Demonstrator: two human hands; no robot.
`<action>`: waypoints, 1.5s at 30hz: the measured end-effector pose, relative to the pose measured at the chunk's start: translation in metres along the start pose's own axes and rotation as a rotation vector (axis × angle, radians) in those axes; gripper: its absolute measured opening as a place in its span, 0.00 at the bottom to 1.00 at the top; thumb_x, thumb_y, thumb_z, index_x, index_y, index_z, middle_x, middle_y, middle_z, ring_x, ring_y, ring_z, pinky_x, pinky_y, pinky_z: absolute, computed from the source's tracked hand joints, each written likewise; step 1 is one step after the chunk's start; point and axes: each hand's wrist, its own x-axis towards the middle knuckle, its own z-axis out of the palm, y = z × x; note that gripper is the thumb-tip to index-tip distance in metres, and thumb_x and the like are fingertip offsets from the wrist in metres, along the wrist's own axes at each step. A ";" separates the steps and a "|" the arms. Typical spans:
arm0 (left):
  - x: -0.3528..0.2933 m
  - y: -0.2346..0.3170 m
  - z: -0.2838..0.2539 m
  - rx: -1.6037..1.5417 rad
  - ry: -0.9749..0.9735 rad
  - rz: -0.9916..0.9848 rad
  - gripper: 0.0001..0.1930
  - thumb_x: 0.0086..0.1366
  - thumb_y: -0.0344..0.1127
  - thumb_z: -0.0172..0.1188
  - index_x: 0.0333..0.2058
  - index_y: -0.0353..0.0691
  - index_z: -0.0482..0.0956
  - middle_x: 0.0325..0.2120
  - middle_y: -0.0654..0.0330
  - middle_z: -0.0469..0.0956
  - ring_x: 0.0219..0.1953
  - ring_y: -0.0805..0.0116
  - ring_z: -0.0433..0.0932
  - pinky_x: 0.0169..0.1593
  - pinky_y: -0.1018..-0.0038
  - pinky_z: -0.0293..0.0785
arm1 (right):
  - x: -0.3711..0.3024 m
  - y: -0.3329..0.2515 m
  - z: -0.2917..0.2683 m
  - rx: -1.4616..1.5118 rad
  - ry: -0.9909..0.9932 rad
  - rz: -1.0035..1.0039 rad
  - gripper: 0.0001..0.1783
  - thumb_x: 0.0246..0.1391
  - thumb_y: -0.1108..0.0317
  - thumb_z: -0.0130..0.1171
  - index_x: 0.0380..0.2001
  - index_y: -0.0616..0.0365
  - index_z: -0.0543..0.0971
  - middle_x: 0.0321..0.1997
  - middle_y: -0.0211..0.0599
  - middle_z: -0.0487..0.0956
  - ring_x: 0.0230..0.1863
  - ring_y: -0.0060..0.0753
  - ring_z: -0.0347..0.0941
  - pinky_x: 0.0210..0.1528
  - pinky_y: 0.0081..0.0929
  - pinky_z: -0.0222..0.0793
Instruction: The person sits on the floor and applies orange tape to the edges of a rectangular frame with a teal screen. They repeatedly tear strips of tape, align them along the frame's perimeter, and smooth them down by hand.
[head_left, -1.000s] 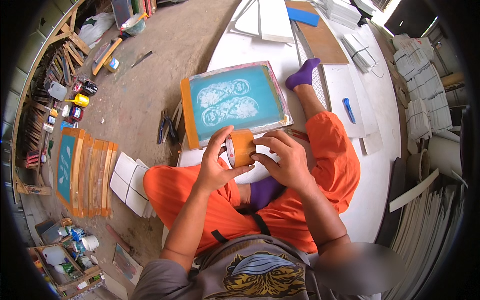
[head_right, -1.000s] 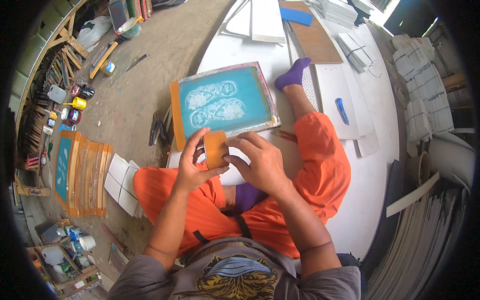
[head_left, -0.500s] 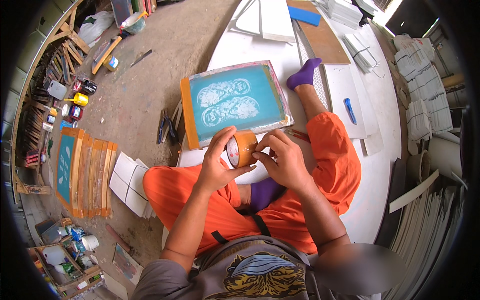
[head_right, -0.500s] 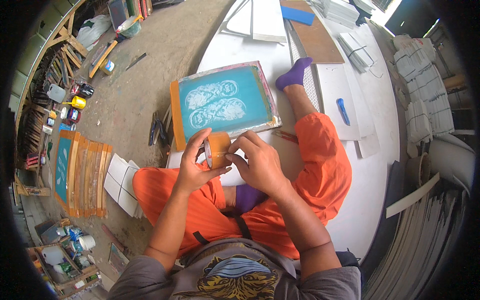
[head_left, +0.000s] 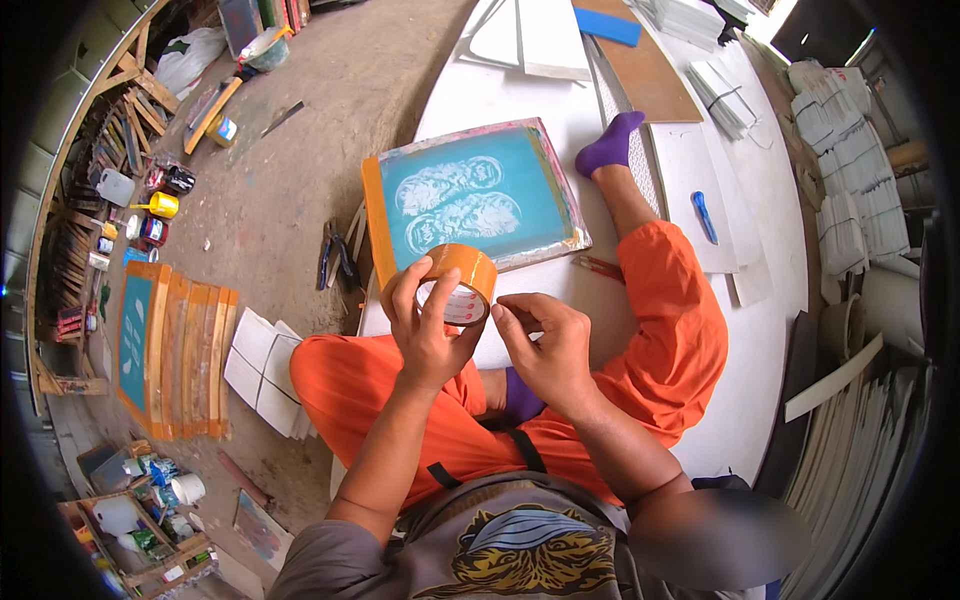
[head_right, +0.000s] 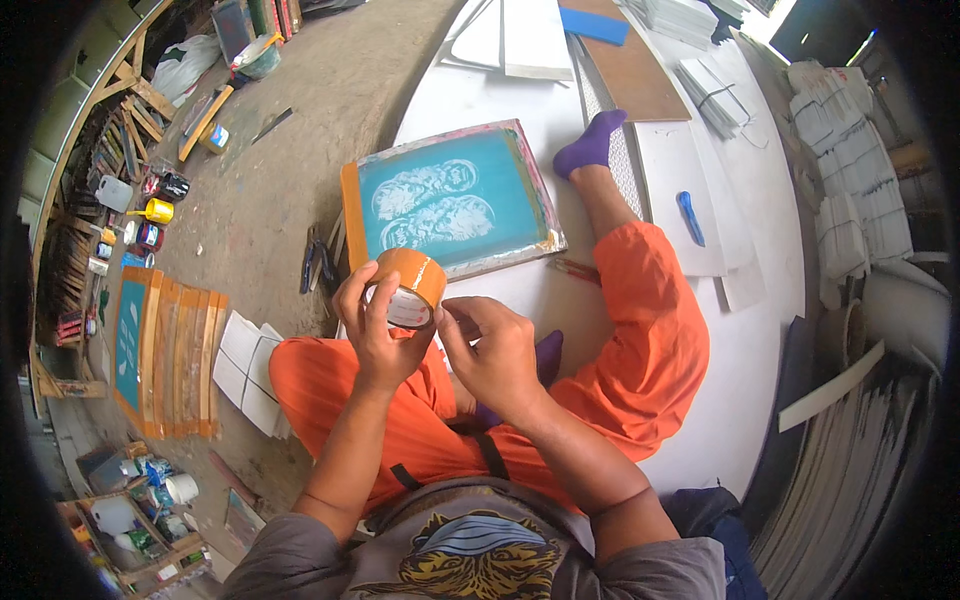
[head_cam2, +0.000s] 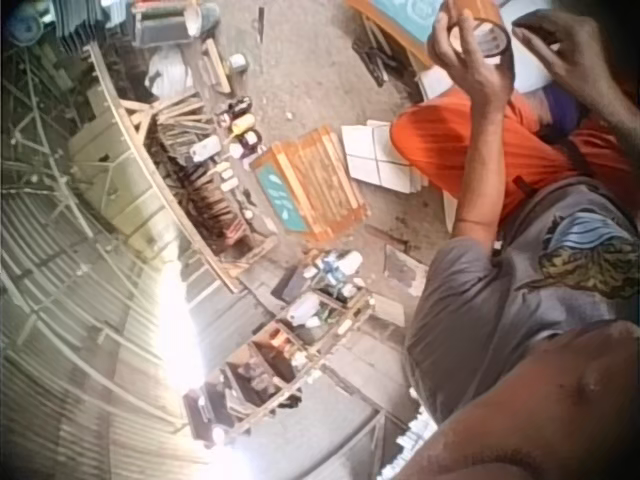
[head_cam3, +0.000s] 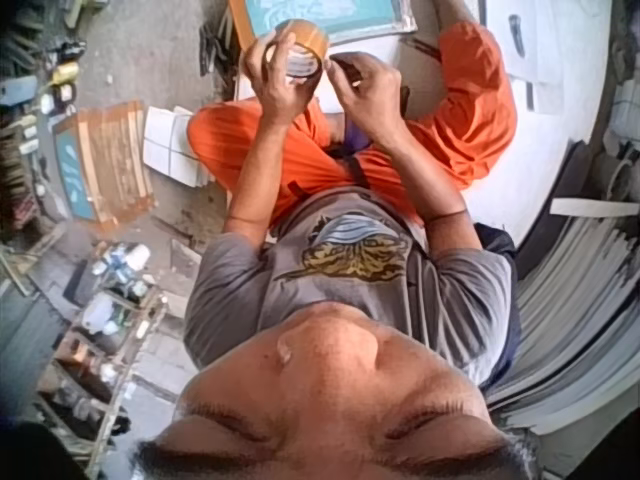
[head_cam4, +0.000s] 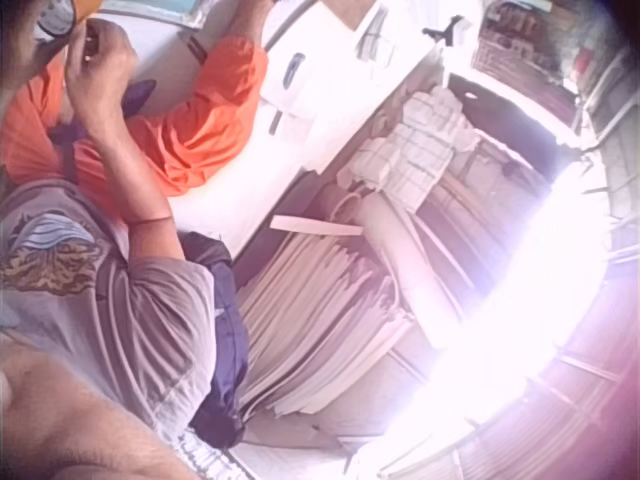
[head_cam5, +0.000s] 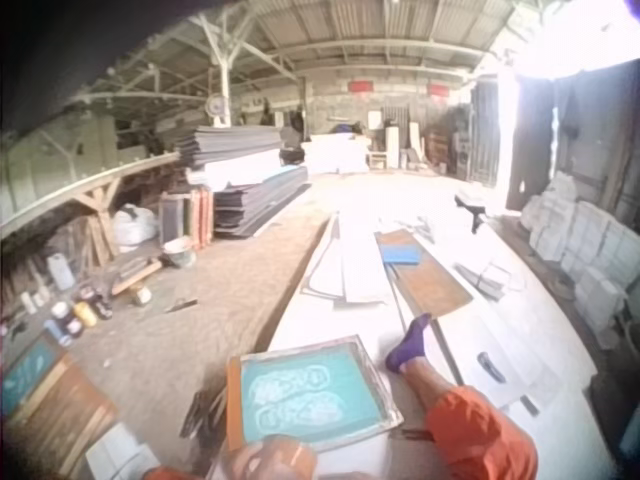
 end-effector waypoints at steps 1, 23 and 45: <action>0.000 0.000 -0.001 0.024 0.008 0.025 0.38 0.50 0.37 0.81 0.59 0.44 0.73 0.62 0.51 0.66 0.60 0.48 0.66 0.59 0.55 0.69 | 0.001 0.001 0.000 -0.005 -0.034 0.010 0.10 0.63 0.71 0.65 0.39 0.71 0.85 0.30 0.45 0.87 0.30 0.28 0.85 0.33 0.24 0.80; -0.005 -0.006 0.004 0.120 -0.005 0.156 0.34 0.47 0.34 0.80 0.56 0.58 0.81 0.60 0.59 0.70 0.56 0.51 0.70 0.56 0.61 0.74 | 0.022 0.014 -0.010 0.081 -0.254 0.438 0.12 0.59 0.71 0.59 0.33 0.74 0.83 0.25 0.40 0.84 0.24 0.24 0.81 0.26 0.23 0.76; -0.018 0.001 0.016 -0.020 -0.070 0.055 0.44 0.39 0.30 0.82 0.59 0.46 0.73 0.60 0.52 0.68 0.59 0.49 0.71 0.60 0.57 0.71 | 0.016 0.047 -0.011 0.589 -0.247 0.720 0.09 0.54 0.72 0.56 0.26 0.66 0.81 0.21 0.42 0.81 0.17 0.31 0.77 0.20 0.25 0.71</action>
